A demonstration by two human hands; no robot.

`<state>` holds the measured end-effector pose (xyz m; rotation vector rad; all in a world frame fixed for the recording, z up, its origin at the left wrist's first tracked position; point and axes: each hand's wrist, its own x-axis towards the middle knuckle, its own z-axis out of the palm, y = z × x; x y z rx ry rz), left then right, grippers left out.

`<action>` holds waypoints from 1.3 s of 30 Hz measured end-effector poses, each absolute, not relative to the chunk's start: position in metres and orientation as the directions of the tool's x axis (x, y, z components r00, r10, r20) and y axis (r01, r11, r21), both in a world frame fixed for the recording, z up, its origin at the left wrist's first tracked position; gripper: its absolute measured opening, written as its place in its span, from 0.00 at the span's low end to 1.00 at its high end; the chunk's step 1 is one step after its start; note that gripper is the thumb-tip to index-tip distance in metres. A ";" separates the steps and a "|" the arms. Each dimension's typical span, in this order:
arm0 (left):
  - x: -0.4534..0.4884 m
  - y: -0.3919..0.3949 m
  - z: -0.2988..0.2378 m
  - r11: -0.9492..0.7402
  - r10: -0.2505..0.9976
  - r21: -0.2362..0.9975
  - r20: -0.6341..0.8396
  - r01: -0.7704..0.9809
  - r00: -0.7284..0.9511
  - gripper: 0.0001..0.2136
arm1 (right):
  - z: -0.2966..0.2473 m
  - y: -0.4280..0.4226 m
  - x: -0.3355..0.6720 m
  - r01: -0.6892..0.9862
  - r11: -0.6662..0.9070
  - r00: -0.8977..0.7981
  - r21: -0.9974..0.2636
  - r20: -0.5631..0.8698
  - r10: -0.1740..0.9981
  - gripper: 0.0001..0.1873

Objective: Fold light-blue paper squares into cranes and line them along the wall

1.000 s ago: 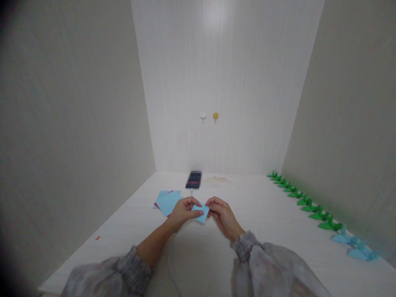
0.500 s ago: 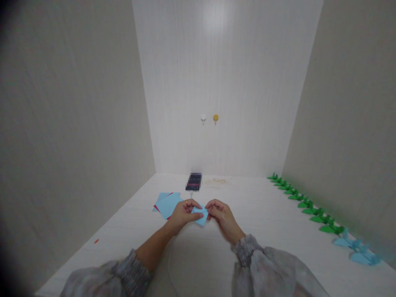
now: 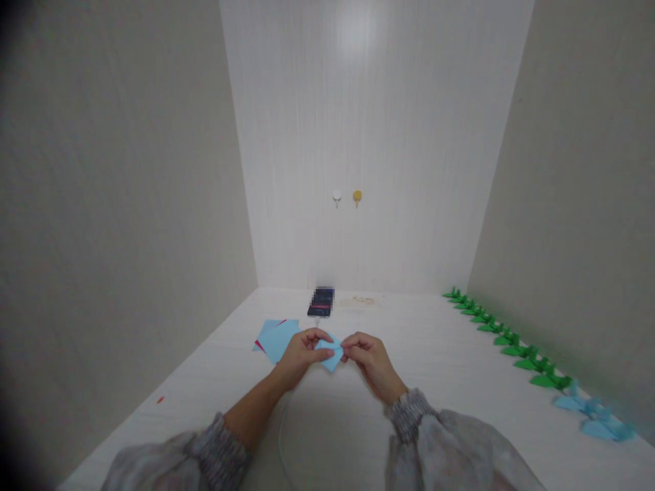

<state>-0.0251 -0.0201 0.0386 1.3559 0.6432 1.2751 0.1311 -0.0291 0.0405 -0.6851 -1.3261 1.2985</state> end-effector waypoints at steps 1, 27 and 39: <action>-0.025 -0.021 0.039 -0.233 0.906 0.930 0.314 -0.285 0.283 0.12 | 0.040 -0.029 0.131 -0.284 0.231 -0.229 -0.931 0.300 0.926 0.03; -0.023 -0.017 0.039 -0.121 0.934 0.975 0.176 -0.188 0.312 0.11 | 0.038 -0.028 0.130 -0.168 0.237 -0.273 -0.957 0.276 0.922 0.02; -0.022 -0.011 0.027 -0.122 0.950 0.979 0.163 -0.163 0.266 0.11 | 0.040 -0.031 0.128 -0.143 0.167 -0.266 -0.976 0.200 0.943 0.05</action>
